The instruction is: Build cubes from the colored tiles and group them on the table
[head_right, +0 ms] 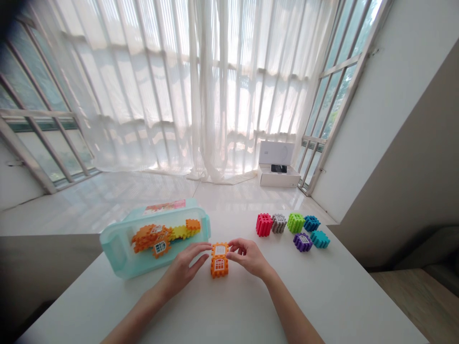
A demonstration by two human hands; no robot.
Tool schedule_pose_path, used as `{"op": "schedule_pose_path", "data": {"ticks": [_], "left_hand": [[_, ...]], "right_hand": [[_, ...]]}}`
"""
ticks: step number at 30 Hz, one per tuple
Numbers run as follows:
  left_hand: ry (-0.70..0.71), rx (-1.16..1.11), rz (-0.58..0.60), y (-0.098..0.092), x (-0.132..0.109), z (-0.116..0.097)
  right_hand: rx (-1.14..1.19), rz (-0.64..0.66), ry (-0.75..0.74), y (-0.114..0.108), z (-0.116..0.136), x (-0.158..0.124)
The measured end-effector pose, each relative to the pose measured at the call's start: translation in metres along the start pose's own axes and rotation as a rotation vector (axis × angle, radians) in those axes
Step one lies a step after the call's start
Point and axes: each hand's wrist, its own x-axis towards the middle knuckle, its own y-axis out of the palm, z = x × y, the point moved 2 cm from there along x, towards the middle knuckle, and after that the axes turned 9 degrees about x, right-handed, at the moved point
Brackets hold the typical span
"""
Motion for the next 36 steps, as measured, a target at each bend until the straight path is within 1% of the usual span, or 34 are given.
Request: {"op": "schedule_pose_path", "data": {"ticks": [2,6,11,20,28,36], "left_hand": [[-0.05,-0.077,0.018,0.0009,-0.0001,0.003],[-0.118,-0.183,0.043,-0.0012,0.0015,0.0018],[-0.161,-0.234,0.085,-0.0026,0.0031,0.0011],[-0.139,-0.227,0.154,0.0029,-0.0012,0.0014],[-0.046,-0.174,0.243,-0.002,-0.0012,-0.0024],[-0.023,-0.129,0.296,-0.0025,-0.0019,-0.0054]], "right_hand": [[-0.022,0.017,-0.004,0.0004,0.0006,-0.0004],[-0.038,0.026,-0.007,0.001,0.0005,-0.0006],[-0.045,0.033,-0.012,-0.0002,-0.0017,0.0001],[-0.122,0.064,0.001,-0.0011,0.0035,-0.0034],[-0.264,0.111,0.025,0.0001,0.0076,-0.0088],[-0.332,0.142,0.034,0.0007,0.0025,-0.0093]]}}
